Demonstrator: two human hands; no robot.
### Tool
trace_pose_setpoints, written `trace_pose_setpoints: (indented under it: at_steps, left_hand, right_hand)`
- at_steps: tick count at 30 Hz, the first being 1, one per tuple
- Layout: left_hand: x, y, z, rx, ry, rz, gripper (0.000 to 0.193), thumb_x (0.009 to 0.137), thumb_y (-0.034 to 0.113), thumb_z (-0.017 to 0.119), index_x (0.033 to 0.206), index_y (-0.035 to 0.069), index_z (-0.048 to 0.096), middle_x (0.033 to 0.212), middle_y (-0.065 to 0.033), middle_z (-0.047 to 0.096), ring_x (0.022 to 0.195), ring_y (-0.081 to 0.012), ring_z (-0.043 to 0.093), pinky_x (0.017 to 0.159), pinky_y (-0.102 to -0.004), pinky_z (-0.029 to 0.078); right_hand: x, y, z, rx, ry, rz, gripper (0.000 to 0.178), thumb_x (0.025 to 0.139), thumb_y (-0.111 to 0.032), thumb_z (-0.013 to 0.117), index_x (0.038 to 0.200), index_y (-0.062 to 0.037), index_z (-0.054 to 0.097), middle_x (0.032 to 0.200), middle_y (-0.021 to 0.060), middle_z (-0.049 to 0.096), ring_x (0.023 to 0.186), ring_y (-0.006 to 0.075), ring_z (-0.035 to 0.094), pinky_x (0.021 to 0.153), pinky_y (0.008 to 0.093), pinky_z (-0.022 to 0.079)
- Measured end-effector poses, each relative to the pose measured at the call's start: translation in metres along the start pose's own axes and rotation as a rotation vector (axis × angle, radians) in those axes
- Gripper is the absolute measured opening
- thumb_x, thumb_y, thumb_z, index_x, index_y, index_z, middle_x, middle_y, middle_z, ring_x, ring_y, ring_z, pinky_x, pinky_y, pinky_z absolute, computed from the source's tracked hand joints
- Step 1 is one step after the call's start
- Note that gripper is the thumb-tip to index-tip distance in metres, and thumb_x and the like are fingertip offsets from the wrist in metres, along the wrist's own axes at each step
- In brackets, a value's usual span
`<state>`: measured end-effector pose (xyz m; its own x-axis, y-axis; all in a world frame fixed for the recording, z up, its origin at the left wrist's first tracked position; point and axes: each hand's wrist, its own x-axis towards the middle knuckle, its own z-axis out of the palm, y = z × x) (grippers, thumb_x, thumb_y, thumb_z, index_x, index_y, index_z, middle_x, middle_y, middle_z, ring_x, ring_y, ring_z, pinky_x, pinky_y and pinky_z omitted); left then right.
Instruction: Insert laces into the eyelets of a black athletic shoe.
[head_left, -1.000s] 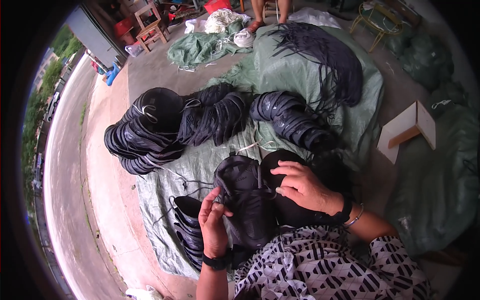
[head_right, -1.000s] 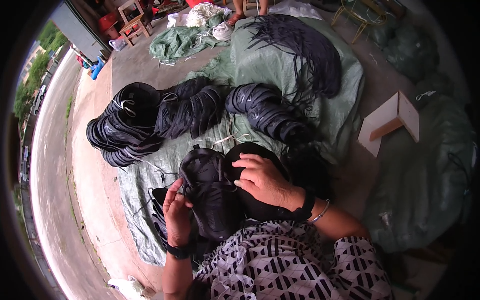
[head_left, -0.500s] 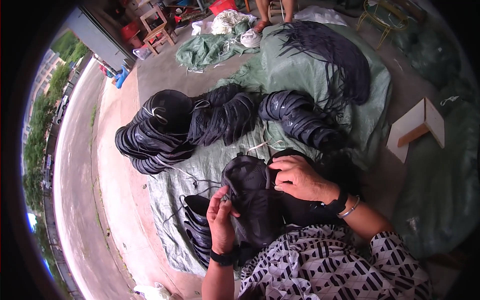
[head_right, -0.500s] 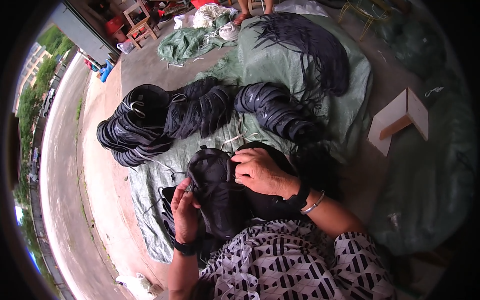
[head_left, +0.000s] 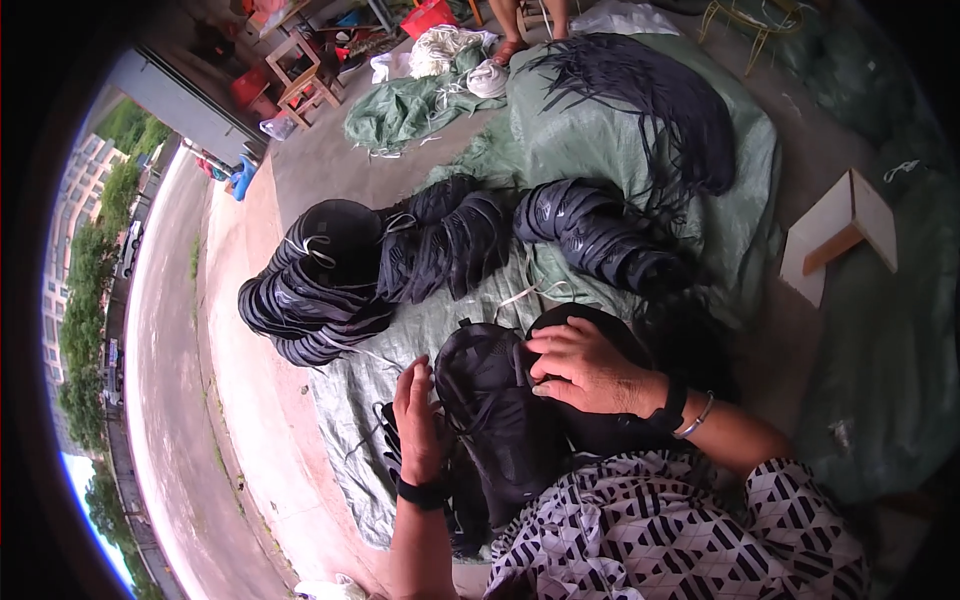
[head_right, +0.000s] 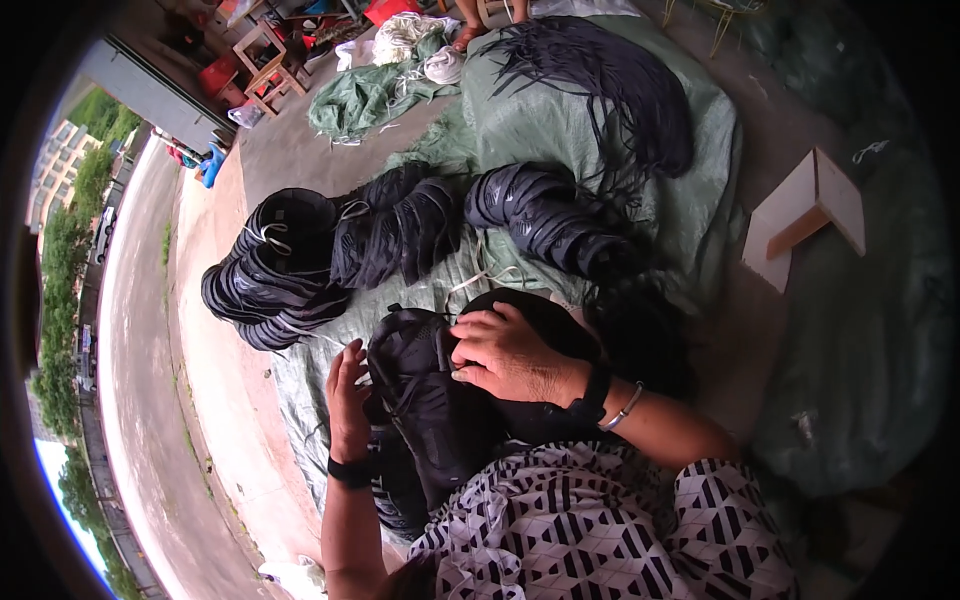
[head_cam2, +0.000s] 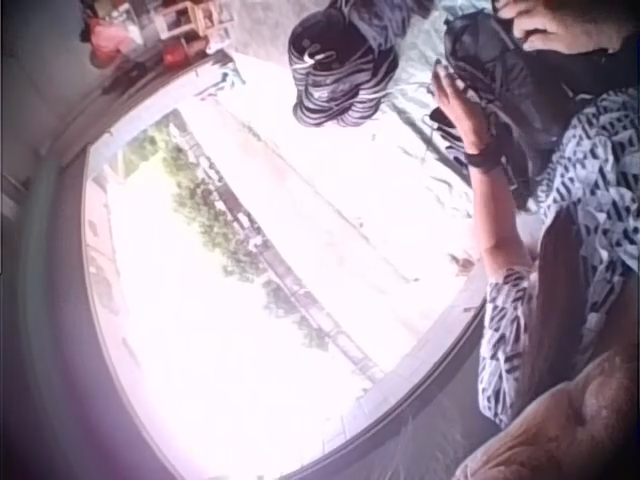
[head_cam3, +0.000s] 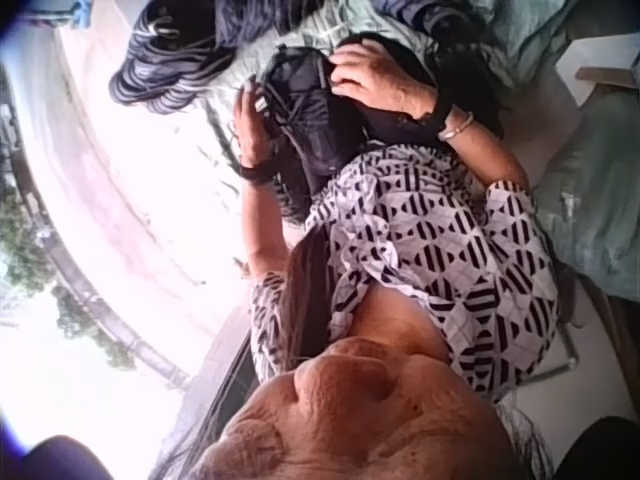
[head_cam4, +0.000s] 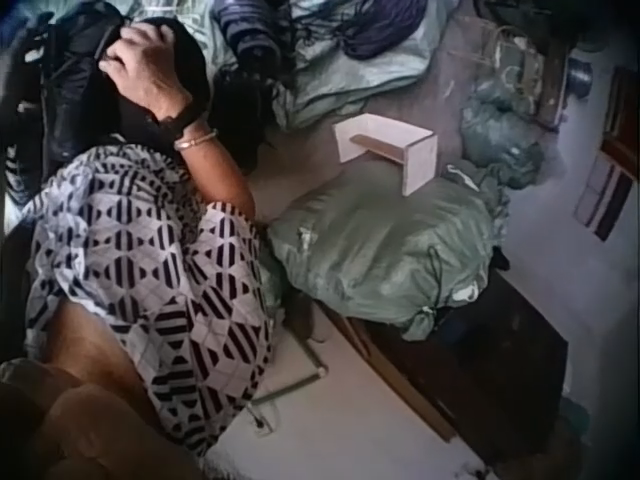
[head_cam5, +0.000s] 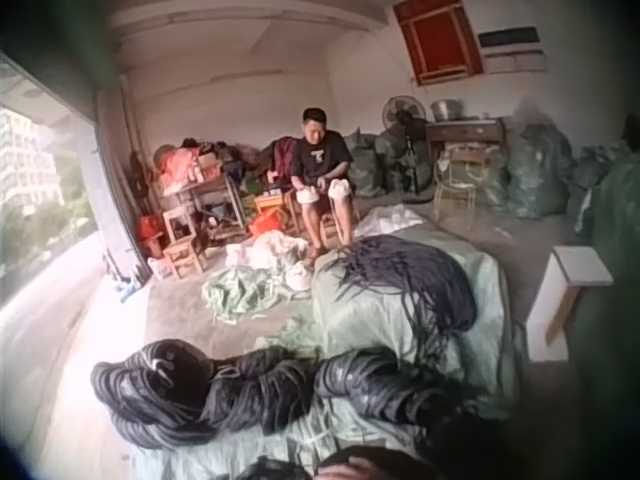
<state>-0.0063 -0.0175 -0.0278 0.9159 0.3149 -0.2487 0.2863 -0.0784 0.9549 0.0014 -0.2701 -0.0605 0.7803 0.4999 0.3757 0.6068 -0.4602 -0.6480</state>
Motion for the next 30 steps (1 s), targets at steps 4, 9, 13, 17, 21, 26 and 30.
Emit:
trace_pose_setpoints:
  at_steps: [4,9,13,17,21,26,30]
  left_hand:
    - [0.034,0.010,0.005,0.030,-0.469,-0.168,0.039,0.088,0.033,0.054,0.113,0.004,0.057,0.090,0.0007,0.059,0.081,-0.0069,0.054,0.070,-0.0203,0.043]
    - [0.041,0.014,0.010,0.000,-0.553,-0.222,0.038,0.082,0.020,0.053,0.112,-0.003,0.056,0.095,-0.0065,0.062,0.086,-0.0144,0.059,0.076,-0.0256,0.047]
    - [0.040,-0.027,-0.020,-0.348,-0.406,-0.141,0.036,0.087,0.016,0.048,0.117,-0.002,0.056,0.108,-0.0136,0.063,0.099,-0.0223,0.062,0.089,-0.0317,0.049]
    - [-0.003,-0.056,-0.029,-0.352,-0.181,0.208,0.048,0.096,0.030,0.045,0.137,0.005,0.038,0.139,-0.0153,0.040,0.128,-0.0286,0.040,0.110,-0.0390,0.030]
    - [0.001,-0.082,-0.069,-0.667,-0.410,0.123,0.044,0.097,0.027,0.042,0.136,0.006,0.038,0.137,-0.0147,0.042,0.123,-0.0276,0.044,0.105,-0.0385,0.035]
    - [-0.001,-0.102,-0.099,-0.982,-0.563,-0.034,0.047,0.097,0.030,0.042,0.139,0.008,0.035,0.140,-0.0128,0.039,0.122,-0.0268,0.045,0.104,-0.0389,0.037]
    - [-0.004,-0.117,-0.116,-1.243,-0.681,-0.134,0.050,0.098,0.033,0.041,0.141,0.010,0.032,0.143,-0.0112,0.037,0.122,-0.0261,0.045,0.103,-0.0392,0.039]
  right_hand:
    - [-0.001,0.000,-0.001,-0.012,-0.044,-0.041,0.017,0.079,-0.024,0.069,0.090,-0.0127,0.063,0.115,0.0077,0.058,0.112,0.0237,0.053,0.099,0.0444,0.033]
    - [0.003,0.001,-0.007,0.191,0.075,-0.049,0.017,0.081,-0.023,0.067,0.085,-0.0079,0.060,0.100,0.0078,0.062,0.090,0.0233,0.061,0.091,0.0398,0.039]
    - [0.016,0.004,-0.010,0.631,0.124,0.235,0.015,0.087,-0.016,0.062,0.091,-0.0022,0.056,0.080,0.0115,0.065,0.075,0.0276,0.064,0.066,0.0331,0.049]
    - [0.030,0.017,-0.017,0.442,0.027,0.137,0.017,0.087,-0.013,0.060,0.098,-0.0012,0.057,0.086,0.0139,0.064,0.079,0.0309,0.064,0.070,0.0361,0.049]
    - [0.063,0.033,0.001,0.223,-0.275,0.173,0.028,0.082,-0.019,0.062,0.103,-0.0018,0.057,0.093,0.0173,0.064,0.088,0.0350,0.062,0.076,0.0426,0.047]
    - [0.103,0.030,0.027,0.181,-0.546,0.087,0.030,0.078,-0.019,0.065,0.102,-0.0024,0.058,0.090,0.0180,0.064,0.089,0.0367,0.061,0.076,0.0441,0.047]
    - [0.109,0.025,0.021,0.313,-0.497,0.059,0.027,0.078,-0.013,0.065,0.104,-0.0039,0.061,0.089,0.0157,0.065,0.088,0.0294,0.064,0.077,0.0371,0.048]
